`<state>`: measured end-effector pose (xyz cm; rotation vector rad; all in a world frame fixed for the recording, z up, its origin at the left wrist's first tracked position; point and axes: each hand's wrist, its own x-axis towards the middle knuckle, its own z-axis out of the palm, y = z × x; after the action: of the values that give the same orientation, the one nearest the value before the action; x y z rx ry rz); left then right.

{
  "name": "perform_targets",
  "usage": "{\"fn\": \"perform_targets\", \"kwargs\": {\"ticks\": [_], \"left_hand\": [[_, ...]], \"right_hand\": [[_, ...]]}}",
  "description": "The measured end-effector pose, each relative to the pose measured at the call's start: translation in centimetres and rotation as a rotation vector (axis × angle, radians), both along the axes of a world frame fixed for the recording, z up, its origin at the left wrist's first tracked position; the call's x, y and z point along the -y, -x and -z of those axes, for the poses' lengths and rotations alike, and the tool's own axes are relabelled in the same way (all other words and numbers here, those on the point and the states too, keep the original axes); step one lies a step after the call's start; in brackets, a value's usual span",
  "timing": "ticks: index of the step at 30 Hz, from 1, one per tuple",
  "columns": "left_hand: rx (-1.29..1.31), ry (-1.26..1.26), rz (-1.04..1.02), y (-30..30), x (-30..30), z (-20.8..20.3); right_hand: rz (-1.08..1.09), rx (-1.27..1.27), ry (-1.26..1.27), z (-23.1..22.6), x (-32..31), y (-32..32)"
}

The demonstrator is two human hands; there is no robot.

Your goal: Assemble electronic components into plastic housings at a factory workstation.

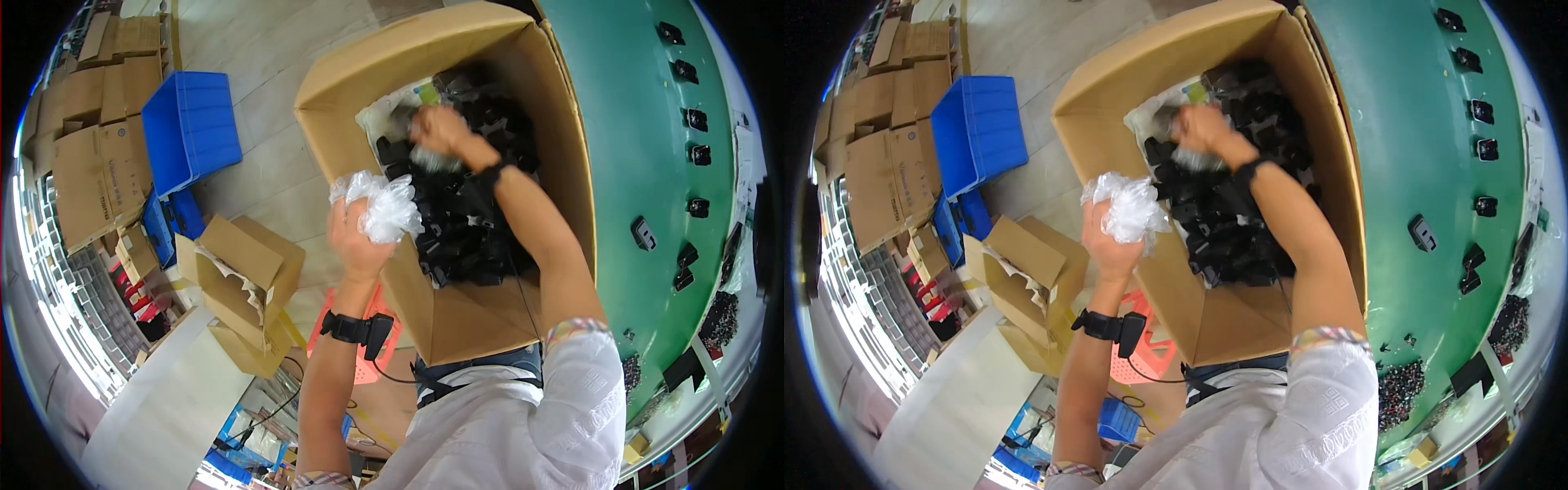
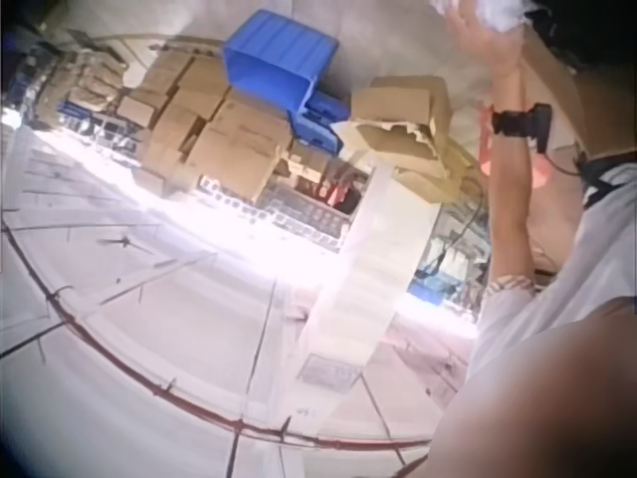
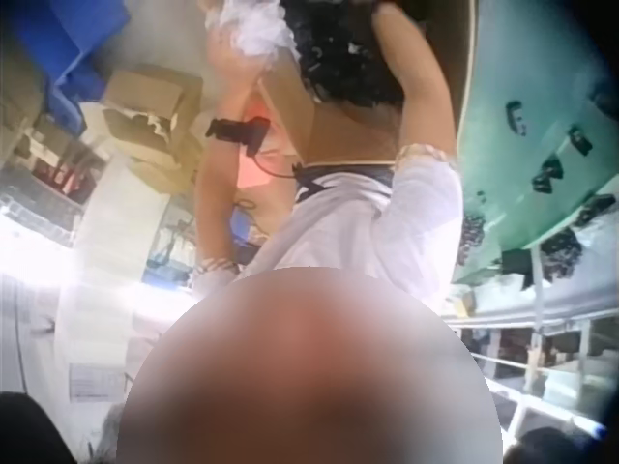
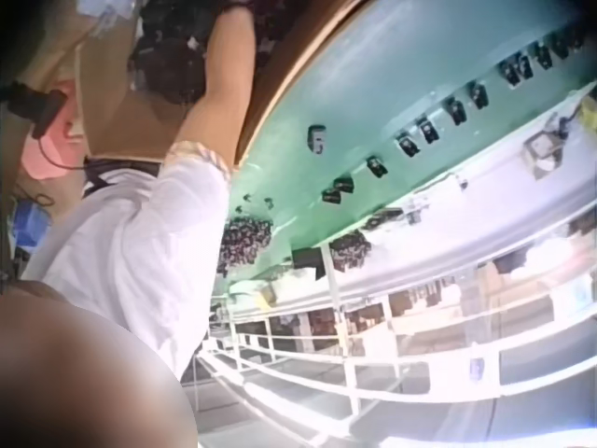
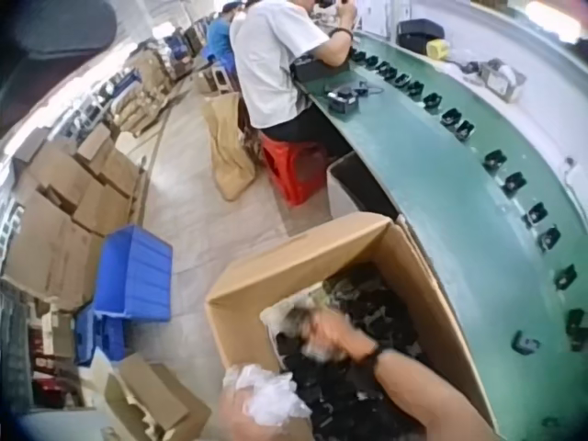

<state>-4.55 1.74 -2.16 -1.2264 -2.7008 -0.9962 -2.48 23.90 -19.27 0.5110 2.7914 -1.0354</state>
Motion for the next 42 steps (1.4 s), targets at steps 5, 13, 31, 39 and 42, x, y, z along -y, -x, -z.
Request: {"fn": "perform_targets", "kwargs": {"ticks": [5,13,31,39,42], "left_hand": [[-0.011,0.000,0.001,0.1,-0.3,0.0],[0.063,0.000,-0.013,0.0,-0.3,-0.1],[0.013,-0.013,0.048,0.6,-0.5,-0.4],[0.035,-0.008,0.020,0.6,-0.1,0.0],[0.047,-0.019,0.017,0.5,-0.2,-1.1]], "right_hand": [[0.304,-0.228,0.918,-2.7,1.7,-6.7],[0.346,0.016,0.477,-3.1,-3.5,-6.3],[-0.097,0.336,-0.765,3.1,-6.2,0.9],[0.308,-0.251,0.331,-3.8,-2.6,-6.0],[0.635,-0.470,0.717,-3.2,-2.6,-10.1]]}}
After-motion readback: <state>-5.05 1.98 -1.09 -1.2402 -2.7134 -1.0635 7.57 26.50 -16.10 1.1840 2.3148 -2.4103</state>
